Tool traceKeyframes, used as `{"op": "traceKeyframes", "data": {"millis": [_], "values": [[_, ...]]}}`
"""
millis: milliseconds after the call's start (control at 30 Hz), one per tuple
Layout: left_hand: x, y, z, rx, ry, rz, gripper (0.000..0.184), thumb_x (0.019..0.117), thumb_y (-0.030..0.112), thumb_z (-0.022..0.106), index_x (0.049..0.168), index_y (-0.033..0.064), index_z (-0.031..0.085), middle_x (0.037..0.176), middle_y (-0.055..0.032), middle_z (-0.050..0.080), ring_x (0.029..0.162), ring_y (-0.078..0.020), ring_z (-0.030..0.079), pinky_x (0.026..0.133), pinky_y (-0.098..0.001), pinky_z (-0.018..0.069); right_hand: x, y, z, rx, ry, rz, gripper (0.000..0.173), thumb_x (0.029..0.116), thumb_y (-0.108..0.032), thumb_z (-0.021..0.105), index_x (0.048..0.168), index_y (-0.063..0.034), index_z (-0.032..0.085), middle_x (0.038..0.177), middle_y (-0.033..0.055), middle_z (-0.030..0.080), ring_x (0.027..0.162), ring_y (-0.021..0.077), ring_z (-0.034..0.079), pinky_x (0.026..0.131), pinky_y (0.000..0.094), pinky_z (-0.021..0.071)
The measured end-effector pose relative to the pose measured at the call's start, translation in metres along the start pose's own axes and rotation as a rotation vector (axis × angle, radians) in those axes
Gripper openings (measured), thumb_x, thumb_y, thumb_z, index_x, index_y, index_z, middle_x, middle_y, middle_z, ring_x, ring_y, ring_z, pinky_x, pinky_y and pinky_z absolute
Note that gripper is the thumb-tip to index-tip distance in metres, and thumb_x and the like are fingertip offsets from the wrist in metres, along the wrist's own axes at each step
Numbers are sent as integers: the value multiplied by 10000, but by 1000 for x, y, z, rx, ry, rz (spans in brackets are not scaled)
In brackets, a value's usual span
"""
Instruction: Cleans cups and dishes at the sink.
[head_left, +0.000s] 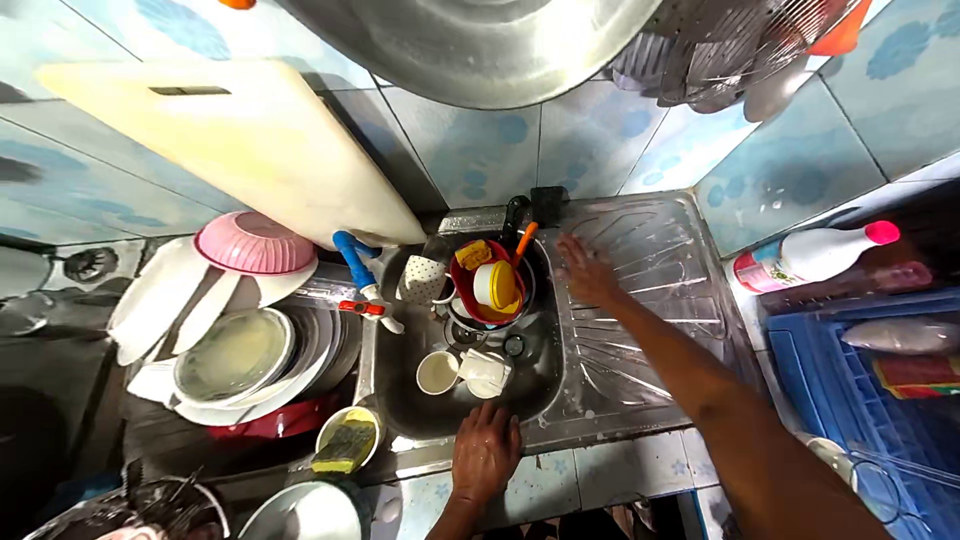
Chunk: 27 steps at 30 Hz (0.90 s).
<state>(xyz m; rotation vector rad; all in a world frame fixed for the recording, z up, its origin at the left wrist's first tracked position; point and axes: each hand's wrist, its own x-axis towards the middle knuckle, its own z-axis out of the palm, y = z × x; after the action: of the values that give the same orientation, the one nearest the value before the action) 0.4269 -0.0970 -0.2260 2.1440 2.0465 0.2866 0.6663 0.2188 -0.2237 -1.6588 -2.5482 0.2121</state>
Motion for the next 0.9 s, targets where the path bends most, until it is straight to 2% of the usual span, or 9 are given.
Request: {"op": "traceKeyframes", "data": {"millis": [33, 133, 233, 367, 467, 567, 667, 767, 900], "values": [[-1, 1, 1, -2, 2, 1, 452, 974, 458, 423, 915, 169, 766, 975, -42, 719, 903, -239, 689, 748, -412, 572, -4, 26, -7, 0, -23, 28, 670, 1080, -559, 271, 1648, -205, 250, 1724, 3, 192, 1588, 273, 159, 1201, 710, 159], [-2, 2, 2, -9, 3, -2, 445, 977, 455, 426, 898, 169, 758, 948, -40, 715, 887, -239, 688, 739, -411, 569, -9, 106, -35, 35, -29, 379, 855, 1041, -659, 274, 1653, -72, 158, 1724, 161, 103, 1588, 383, 77, 1199, 747, 99], [-2, 1, 3, -16, -6, -8, 450, 976, 460, 426, 893, 166, 757, 943, -46, 715, 894, -248, 689, 743, -416, 568, -30, 100, -31, 20, 65, 558, 924, 1030, -662, 294, 1611, 49, 187, 1689, 283, 100, 1575, 442, 75, 1240, 672, 93], [-3, 2, 2, -35, -5, 12, 457, 979, 461, 420, 899, 156, 751, 940, -56, 706, 881, -258, 683, 726, -423, 562, -78, 17, -11, 29, 56, 222, 666, 1048, -506, 436, 1527, -43, 445, 1638, 145, 358, 1517, 335, 328, 1232, 575, 268], [-2, 2, 1, -38, 5, 6, 448, 974, 456, 428, 893, 157, 752, 936, -57, 708, 885, -260, 686, 728, -424, 565, -78, 56, -26, 68, 77, 267, 553, 1046, -418, 514, 1435, -26, 539, 1521, 193, 498, 1415, 365, 472, 1175, 559, 386], [-1, 1, 2, -29, 8, -2, 443, 975, 456, 431, 874, 159, 744, 922, -52, 705, 877, -253, 687, 720, -423, 566, -79, 134, -54, -13, 47, 571, 561, 1075, -387, 426, 1413, 54, 505, 1496, 311, 453, 1383, 469, 469, 1106, 635, 422], [0, 3, 1, -32, -26, -3, 458, 983, 465, 423, 893, 150, 743, 945, -63, 707, 899, -266, 688, 738, -435, 566, -106, 106, -35, -50, 52, 495, 604, 1096, -395, 359, 1475, 64, 464, 1563, 301, 398, 1469, 448, 374, 1193, 604, 329], [-2, 4, -4, -46, -54, 7, 471, 989, 456, 415, 937, 142, 761, 996, -90, 721, 926, -295, 696, 754, -459, 573, -114, 56, -14, 47, 99, 279, 459, 1047, -388, 504, 1308, -35, 637, 1450, 193, 557, 1380, 367, 505, 1140, 544, 430], [0, 4, -3, -30, -33, -7, 458, 980, 456, 422, 928, 157, 765, 995, -70, 726, 922, -278, 698, 756, -450, 573, -99, 122, -58, 19, 31, 579, 489, 1048, -393, 488, 1327, -10, 609, 1423, 259, 544, 1372, 427, 486, 1130, 598, 412]]}}
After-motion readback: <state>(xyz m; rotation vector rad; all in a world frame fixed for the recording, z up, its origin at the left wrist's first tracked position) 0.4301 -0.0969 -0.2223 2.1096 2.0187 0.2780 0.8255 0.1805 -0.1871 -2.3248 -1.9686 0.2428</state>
